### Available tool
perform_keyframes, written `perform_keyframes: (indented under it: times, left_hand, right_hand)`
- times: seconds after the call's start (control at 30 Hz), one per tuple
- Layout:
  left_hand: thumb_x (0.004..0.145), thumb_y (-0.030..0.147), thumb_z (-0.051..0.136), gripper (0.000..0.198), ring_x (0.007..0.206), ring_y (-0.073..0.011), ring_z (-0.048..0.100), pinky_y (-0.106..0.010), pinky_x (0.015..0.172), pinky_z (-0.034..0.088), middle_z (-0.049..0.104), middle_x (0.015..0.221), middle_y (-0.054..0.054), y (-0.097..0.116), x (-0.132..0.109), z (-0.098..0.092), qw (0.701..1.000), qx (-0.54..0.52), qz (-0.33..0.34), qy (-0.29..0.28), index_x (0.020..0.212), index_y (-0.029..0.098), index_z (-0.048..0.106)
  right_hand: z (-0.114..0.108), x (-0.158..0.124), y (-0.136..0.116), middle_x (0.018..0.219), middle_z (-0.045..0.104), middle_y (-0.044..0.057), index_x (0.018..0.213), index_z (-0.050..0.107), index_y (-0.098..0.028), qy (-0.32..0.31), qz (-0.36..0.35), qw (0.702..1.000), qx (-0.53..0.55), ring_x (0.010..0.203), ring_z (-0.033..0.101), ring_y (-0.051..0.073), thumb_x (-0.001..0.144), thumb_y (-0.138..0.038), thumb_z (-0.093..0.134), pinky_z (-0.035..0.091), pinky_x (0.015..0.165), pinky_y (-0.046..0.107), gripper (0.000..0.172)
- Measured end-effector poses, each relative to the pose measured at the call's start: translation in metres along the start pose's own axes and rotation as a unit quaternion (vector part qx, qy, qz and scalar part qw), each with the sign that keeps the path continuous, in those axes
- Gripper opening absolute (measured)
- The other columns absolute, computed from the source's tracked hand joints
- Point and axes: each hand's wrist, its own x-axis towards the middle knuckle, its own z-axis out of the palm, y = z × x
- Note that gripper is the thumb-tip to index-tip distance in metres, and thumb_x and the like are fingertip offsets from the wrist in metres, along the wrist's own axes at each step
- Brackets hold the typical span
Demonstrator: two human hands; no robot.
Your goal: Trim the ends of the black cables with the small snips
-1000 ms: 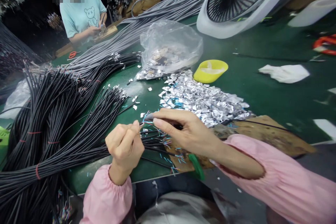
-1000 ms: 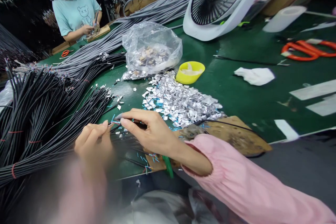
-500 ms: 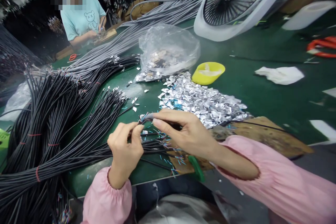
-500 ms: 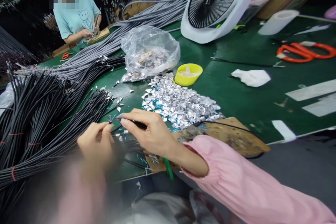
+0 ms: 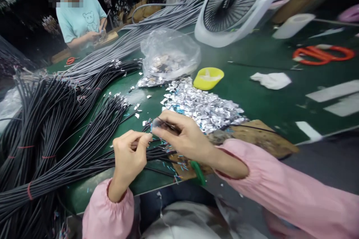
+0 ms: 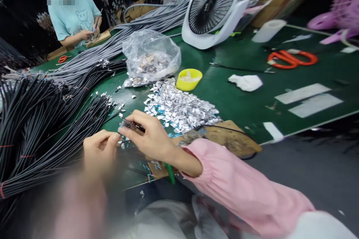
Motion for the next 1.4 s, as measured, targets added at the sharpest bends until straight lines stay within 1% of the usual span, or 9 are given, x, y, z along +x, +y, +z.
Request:
perform_keyframes:
  times: [0.27, 0.43, 0.57, 0.7, 0.83, 0.87, 1.03, 1.2, 1.4]
  left_hand:
    - [0.080, 0.022, 0.060, 0.012, 0.056, -0.0102, 0.053, -0.021, 0.052, 0.041, 0.061, 0.062, 0.001, -0.003, 0.008, -0.001, 0.989, 0.056, 0.134, 0.005, 0.071, 0.019, 0.066]
    - [0.080, 0.019, 0.059, 0.012, 0.056, -0.0097, 0.051, -0.021, 0.052, 0.037, 0.059, 0.063, 0.001, -0.003, 0.007, 0.005, 0.985, 0.090, 0.136, 0.058, 0.069, 0.018, 0.064]
    - [0.086, 0.028, 0.048, 0.033, 0.047, -0.0083, 0.043, -0.022, 0.047, 0.031, 0.049, 0.050, 0.003, -0.001, 0.008, 0.004, 0.998, 0.025, 0.023, -0.052, 0.056, 0.016, 0.056]
    - [0.086, 0.043, 0.044, 0.046, 0.039, -0.0065, 0.030, -0.023, 0.042, 0.021, 0.035, 0.042, 0.005, 0.002, 0.010, -0.001, 0.987, -0.056, -0.071, -0.132, 0.048, 0.017, 0.045]
    - [0.081, 0.048, 0.049, 0.046, 0.039, -0.0060, 0.029, -0.022, 0.041, 0.020, 0.034, 0.042, 0.005, 0.004, 0.010, -0.003, 0.985, -0.086, -0.108, -0.107, 0.048, 0.016, 0.046]
    - [0.081, 0.047, 0.050, 0.045, 0.040, -0.0060, 0.029, -0.022, 0.041, 0.021, 0.035, 0.042, 0.005, 0.005, 0.010, -0.002, 0.985, -0.086, -0.111, -0.099, 0.049, 0.016, 0.048]
    - [0.079, 0.037, 0.054, 0.034, 0.044, -0.0069, 0.039, -0.020, 0.044, 0.028, 0.048, 0.049, 0.003, 0.008, 0.008, 0.001, 0.993, -0.049, -0.096, -0.053, 0.055, 0.014, 0.057]
    - [0.080, 0.033, 0.054, 0.029, 0.048, -0.0086, 0.047, -0.020, 0.047, 0.033, 0.056, 0.054, 0.001, 0.003, 0.008, 0.003, 0.997, -0.010, -0.072, -0.025, 0.061, 0.014, 0.062]
    - [0.081, 0.032, 0.053, 0.028, 0.052, -0.0091, 0.051, -0.019, 0.050, 0.035, 0.059, 0.057, 0.000, 0.003, 0.006, 0.004, 0.998, 0.014, -0.044, -0.043, 0.062, 0.015, 0.064]
  right_hand:
    - [-0.002, 0.004, 0.007, 0.054, 0.030, -0.007, 0.071, 0.045, -0.019, -0.172, 0.116, 0.955, 0.213, 0.047, 0.026, 0.008, 0.073, -0.058, 0.057, 0.024, 0.044, 0.023, 0.041]
    - [-0.003, 0.006, 0.008, 0.059, 0.037, -0.004, 0.071, 0.046, -0.019, -0.105, 0.075, 0.987, 0.094, 0.055, 0.035, 0.011, 0.078, -0.046, 0.053, 0.031, 0.052, 0.025, 0.029]
    - [0.001, 0.002, 0.006, 0.064, 0.041, -0.001, 0.071, 0.044, -0.019, -0.091, -0.067, 0.994, 0.004, 0.059, 0.040, 0.013, 0.080, -0.019, 0.044, 0.034, 0.054, 0.026, 0.009]
    - [-0.001, 0.001, 0.004, 0.069, 0.044, 0.002, 0.074, 0.045, -0.019, 0.028, -0.203, 0.965, -0.165, 0.061, 0.043, 0.014, 0.071, 0.000, 0.037, 0.034, 0.054, 0.026, 0.021]
    - [-0.013, 0.006, 0.005, 0.067, 0.045, 0.002, 0.073, 0.043, -0.021, 0.202, -0.138, 0.954, -0.173, 0.059, 0.044, 0.014, 0.080, -0.008, 0.044, 0.035, 0.053, 0.027, 0.014]
    - [-0.014, 0.007, 0.006, 0.066, 0.046, 0.002, 0.073, 0.044, -0.021, 0.205, -0.114, 0.958, -0.163, 0.058, 0.044, 0.014, 0.083, -0.013, 0.045, 0.035, 0.053, 0.027, 0.013]
    - [-0.008, 0.007, 0.007, 0.063, 0.048, 0.000, 0.067, 0.049, -0.018, 0.001, -0.130, 0.987, -0.097, 0.054, 0.043, 0.011, 0.086, -0.033, 0.051, 0.034, 0.049, 0.024, 0.024]
    - [-0.003, 0.004, 0.007, 0.062, 0.048, -0.001, 0.070, 0.050, -0.017, 0.008, -0.114, 0.986, -0.123, 0.053, 0.041, 0.010, 0.085, -0.034, 0.054, 0.033, 0.049, 0.023, 0.022]
    - [-0.003, 0.003, 0.007, 0.062, 0.048, 0.000, 0.066, 0.046, -0.018, 0.052, -0.176, 0.971, -0.155, 0.057, 0.046, 0.012, 0.083, -0.012, 0.050, 0.035, 0.051, 0.024, 0.019]
